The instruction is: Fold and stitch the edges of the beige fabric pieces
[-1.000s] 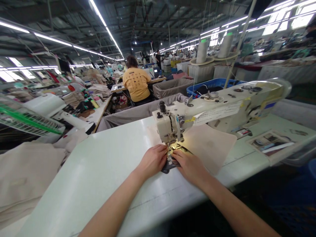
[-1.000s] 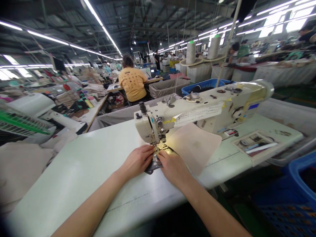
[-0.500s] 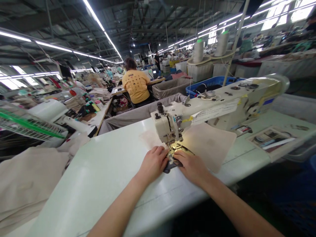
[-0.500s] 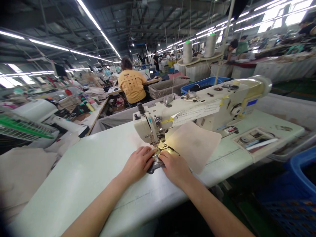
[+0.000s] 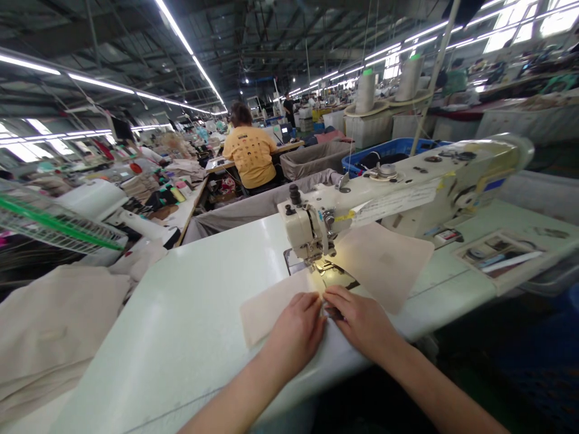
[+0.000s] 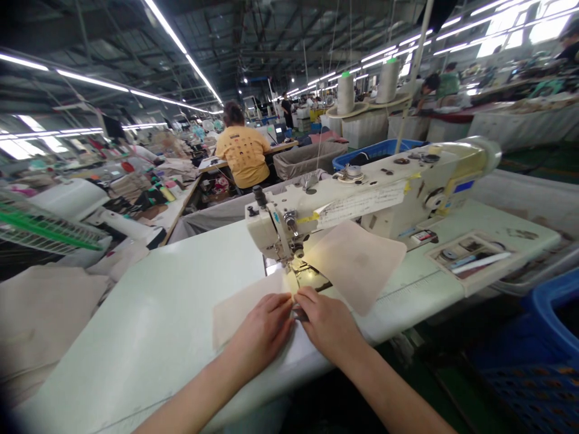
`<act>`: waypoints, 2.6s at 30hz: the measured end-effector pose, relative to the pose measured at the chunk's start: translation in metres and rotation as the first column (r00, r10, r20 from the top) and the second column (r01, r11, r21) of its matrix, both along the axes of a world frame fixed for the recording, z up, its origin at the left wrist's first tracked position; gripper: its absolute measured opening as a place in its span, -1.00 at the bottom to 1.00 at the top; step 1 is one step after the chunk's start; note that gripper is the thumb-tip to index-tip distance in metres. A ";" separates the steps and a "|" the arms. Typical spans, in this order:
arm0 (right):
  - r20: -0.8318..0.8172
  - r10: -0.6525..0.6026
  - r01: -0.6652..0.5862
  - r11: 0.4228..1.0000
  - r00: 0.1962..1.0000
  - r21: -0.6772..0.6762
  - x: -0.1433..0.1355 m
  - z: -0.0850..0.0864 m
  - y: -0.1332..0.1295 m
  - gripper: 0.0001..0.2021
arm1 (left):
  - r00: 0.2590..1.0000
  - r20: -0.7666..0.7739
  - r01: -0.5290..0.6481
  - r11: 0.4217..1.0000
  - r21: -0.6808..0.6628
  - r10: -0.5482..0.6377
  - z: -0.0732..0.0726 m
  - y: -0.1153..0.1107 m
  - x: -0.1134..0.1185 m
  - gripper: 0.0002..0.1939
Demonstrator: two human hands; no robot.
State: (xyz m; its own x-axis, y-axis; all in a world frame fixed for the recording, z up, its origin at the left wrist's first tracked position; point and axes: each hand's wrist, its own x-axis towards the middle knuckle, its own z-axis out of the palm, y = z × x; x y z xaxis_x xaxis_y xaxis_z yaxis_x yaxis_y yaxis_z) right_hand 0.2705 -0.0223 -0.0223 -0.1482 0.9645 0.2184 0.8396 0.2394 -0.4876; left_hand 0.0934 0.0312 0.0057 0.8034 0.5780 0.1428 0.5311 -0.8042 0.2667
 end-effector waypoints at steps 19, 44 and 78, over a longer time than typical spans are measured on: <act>0.126 -0.020 0.029 0.998 0.992 -0.064 -0.003 0.006 0.004 -0.67 | 0.948 -0.255 -0.133 0.964 0.231 0.192 0.007 0.062 -0.019 -0.63; 0.122 -0.058 0.061 0.998 0.991 -0.021 -0.005 0.002 0.010 -0.73 | 0.972 -0.158 -0.124 0.955 0.269 0.171 -0.002 0.078 -0.021 -0.60; 0.108 -0.039 0.043 0.998 0.993 -0.036 -0.005 0.005 0.005 -0.78 | 0.999 -0.011 0.031 0.995 0.098 -0.030 0.000 0.043 -0.003 -0.72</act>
